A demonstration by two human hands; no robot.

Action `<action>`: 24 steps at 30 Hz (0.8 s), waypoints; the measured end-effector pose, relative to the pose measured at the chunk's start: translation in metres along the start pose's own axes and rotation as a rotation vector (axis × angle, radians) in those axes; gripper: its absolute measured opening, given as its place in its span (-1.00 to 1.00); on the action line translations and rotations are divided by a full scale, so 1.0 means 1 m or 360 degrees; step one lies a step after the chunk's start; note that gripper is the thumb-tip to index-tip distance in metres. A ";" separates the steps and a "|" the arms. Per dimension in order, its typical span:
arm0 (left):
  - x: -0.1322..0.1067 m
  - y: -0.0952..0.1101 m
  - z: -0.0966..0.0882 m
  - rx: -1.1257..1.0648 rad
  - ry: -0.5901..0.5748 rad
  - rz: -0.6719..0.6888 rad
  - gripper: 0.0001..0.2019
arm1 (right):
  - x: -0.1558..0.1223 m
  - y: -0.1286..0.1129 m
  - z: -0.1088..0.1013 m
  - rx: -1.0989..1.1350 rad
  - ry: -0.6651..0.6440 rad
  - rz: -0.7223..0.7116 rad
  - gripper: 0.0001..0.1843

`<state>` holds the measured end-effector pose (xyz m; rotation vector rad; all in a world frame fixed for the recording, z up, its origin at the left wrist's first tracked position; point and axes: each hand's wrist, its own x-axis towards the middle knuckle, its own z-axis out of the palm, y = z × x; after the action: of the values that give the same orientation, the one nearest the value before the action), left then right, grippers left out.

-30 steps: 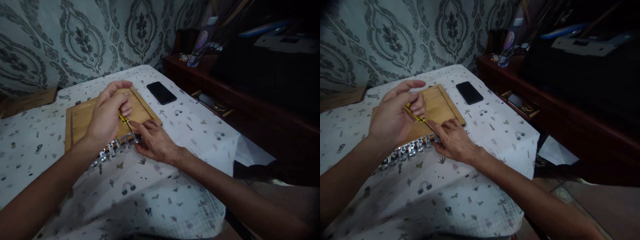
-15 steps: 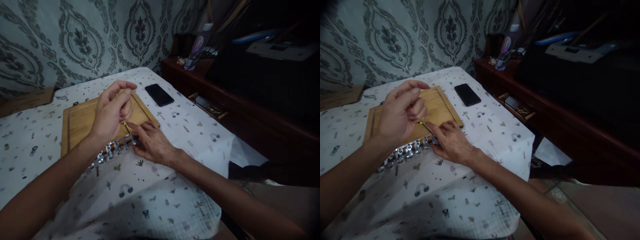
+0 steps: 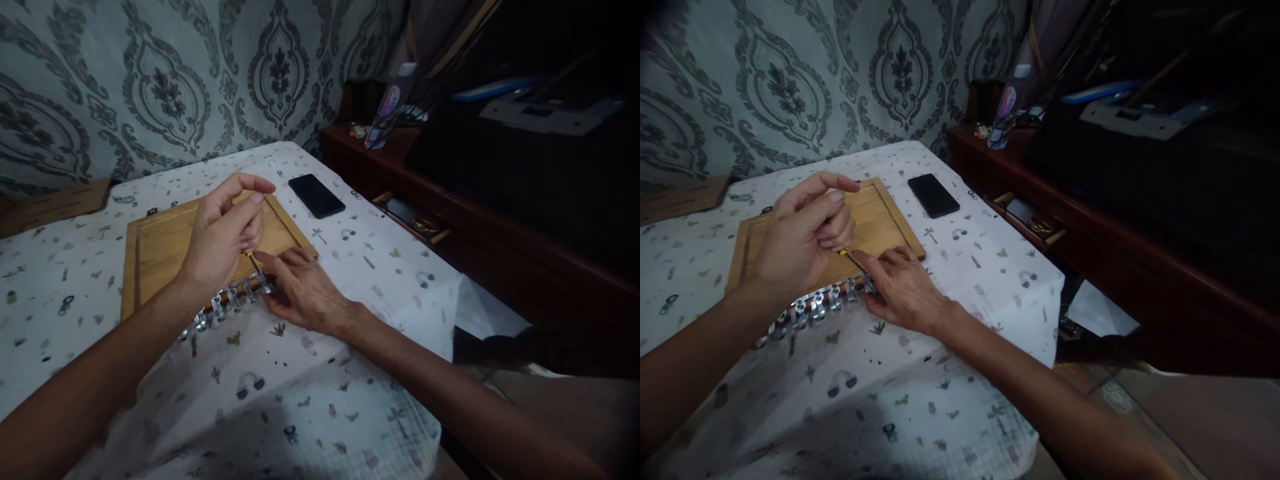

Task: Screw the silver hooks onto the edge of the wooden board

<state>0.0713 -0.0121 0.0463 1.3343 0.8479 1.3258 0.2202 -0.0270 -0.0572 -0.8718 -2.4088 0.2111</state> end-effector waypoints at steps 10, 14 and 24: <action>0.005 -0.002 -0.003 -0.0015 -0.0137 -0.0006 -0.90 | 0.002 0.001 -0.001 -0.0028 0.0007 -0.0007 -0.31; 0.009 -0.001 -0.007 -0.0034 -0.0240 -0.0068 -0.90 | 0.001 0.000 -0.002 -0.0014 0.0005 -0.0019 -0.33; 0.002 0.000 -0.007 0.0051 -0.0190 -0.0011 -0.87 | 0.001 0.000 -0.001 -0.0023 -0.0013 0.0013 -0.30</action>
<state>0.0644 -0.0087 0.0456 1.4198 0.7939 1.2188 0.2198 -0.0260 -0.0560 -0.8887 -2.4176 0.2007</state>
